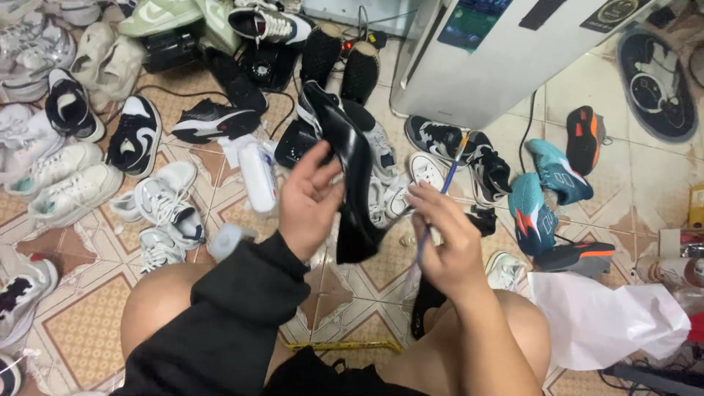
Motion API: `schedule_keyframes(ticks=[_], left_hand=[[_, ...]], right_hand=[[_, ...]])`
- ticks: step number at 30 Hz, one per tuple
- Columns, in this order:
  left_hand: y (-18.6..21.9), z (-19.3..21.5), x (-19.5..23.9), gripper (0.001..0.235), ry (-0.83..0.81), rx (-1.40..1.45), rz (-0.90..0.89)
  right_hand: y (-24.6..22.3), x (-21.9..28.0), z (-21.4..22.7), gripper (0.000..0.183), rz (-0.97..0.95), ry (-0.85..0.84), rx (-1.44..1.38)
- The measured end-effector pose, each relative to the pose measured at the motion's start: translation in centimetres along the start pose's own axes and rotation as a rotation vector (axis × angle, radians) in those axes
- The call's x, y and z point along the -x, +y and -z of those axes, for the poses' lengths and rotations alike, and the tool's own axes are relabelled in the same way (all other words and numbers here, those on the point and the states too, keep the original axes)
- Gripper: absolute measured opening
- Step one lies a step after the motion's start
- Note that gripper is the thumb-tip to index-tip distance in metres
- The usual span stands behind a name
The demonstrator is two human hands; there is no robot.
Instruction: The person applies a black finish to a high-heel shoe using a small brush, holding the shoe in one hand and painting with the other, periodically dipping the brush into the paint.
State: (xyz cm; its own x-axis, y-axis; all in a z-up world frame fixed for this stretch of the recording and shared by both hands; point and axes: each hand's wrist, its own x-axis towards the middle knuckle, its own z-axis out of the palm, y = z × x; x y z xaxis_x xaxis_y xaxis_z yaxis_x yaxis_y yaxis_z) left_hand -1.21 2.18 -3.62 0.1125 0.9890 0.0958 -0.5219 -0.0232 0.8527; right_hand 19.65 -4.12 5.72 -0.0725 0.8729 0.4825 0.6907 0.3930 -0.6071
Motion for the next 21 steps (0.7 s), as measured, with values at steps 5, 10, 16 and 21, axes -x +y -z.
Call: schedule_keyframes(ticks=[5,10,16,21], left_hand=[[1.9,0.6,-0.5,0.071,0.002,0.101,0.026],[2.0,-0.1,-0.3,0.071,0.034,0.070,0.108],[1.4,-0.4,-0.1,0.069,-0.006,0.077,0.153],[2.2,-1.1,-0.6,0.066,-0.033,0.086,0.297]], right_hand=[[-0.8,-0.6,-0.3,0.041,0.162,-0.193,0.036],[-1.1,-0.7,-0.6,0.040,0.228,-0.177,0.144],[-1.7,-1.0,-0.5,0.034,0.427,-0.192,0.201],[-1.1,-0.5,-0.1,0.031,0.435,-0.100,0.230]])
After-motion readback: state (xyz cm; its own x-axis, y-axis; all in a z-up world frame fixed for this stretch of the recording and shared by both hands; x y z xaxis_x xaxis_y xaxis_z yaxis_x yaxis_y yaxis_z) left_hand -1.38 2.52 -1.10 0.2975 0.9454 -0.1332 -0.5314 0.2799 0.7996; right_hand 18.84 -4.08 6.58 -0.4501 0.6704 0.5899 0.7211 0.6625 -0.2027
